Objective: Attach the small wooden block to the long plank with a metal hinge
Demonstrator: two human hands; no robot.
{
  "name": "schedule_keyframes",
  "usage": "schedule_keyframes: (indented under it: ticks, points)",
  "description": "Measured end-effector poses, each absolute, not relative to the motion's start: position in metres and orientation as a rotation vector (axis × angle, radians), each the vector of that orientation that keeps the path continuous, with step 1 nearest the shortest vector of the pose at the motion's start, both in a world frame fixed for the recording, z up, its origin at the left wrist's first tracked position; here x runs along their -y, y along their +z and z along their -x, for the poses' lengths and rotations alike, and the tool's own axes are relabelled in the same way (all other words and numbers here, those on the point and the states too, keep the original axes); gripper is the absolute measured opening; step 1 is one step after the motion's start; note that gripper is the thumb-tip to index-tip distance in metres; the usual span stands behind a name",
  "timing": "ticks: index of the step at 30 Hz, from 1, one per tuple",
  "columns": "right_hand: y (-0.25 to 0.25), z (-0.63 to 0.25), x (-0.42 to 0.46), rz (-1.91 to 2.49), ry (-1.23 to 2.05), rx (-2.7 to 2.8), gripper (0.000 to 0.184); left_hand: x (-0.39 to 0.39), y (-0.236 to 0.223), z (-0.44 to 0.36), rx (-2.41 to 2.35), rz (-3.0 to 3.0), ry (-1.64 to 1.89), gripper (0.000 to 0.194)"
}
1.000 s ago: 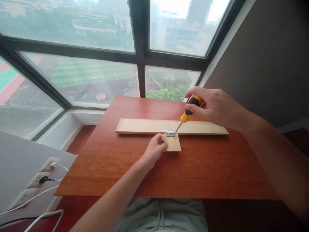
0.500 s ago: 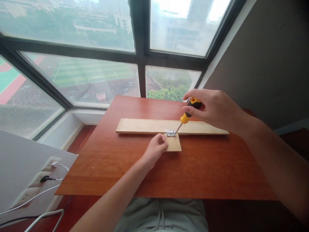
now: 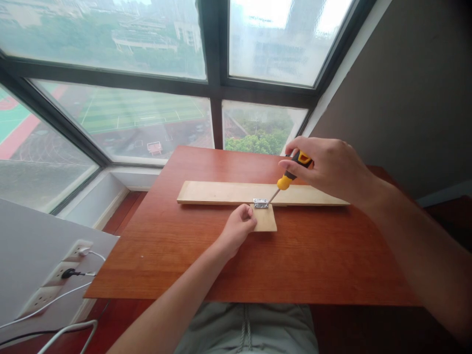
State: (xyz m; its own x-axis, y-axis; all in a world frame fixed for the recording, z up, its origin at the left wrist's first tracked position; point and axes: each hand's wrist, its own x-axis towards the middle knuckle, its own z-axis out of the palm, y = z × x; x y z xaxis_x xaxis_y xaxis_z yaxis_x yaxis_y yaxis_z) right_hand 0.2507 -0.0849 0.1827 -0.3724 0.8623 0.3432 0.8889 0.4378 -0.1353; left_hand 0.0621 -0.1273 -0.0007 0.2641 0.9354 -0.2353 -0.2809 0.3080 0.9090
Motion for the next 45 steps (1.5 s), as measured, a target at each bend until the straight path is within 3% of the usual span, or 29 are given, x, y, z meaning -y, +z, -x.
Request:
schedule_keyframes:
  ticks: [6, 12, 18, 24, 30, 36, 42, 45]
  points:
    - [0.1866, -0.2574, 0.0885, 1.242, 0.319, 2.375, 0.033, 0.1270, -0.0011, -0.0615, -0.938, -0.872, 0.973, 0.031]
    - [0.1829, -0.2554, 0.0885, 1.545, -0.112, 2.327, 0.032, 0.1265, -0.0018, -0.0612, -0.946, -0.891, 0.975, 0.030]
    - [0.1889, -0.2573, 0.0914, 1.312, 0.285, 2.415, 0.033, 0.1271, -0.0005, -0.0612, -0.950, -0.882, 0.968, 0.030]
    - [0.1825, -0.2530, 0.0889, 1.506, -0.060, 2.363, 0.034, 0.1271, -0.0012, -0.0617, -0.942, -0.893, 0.978, 0.029]
    - [0.1858, -0.2531, 0.0920, 1.284, 0.291, 2.423, 0.035, 0.1266, -0.0027, -0.0607, -0.935, -0.897, 0.970, 0.029]
    - [0.1852, -0.2496, 0.0909, 1.480, -0.014, 2.384, 0.035, 0.1266, -0.0012, -0.0611, -0.938, -0.890, 0.967, 0.030]
    - [0.1856, -0.2509, 0.0936, 1.287, 0.218, 2.425, 0.038, 0.1265, -0.0005, -0.0611, -0.942, -0.874, 0.970, 0.031]
    - [0.1833, -0.2512, 0.0921, 1.318, 0.167, 2.409, 0.038, 0.1264, -0.0007, -0.0610, -0.936, -0.871, 0.969, 0.031]
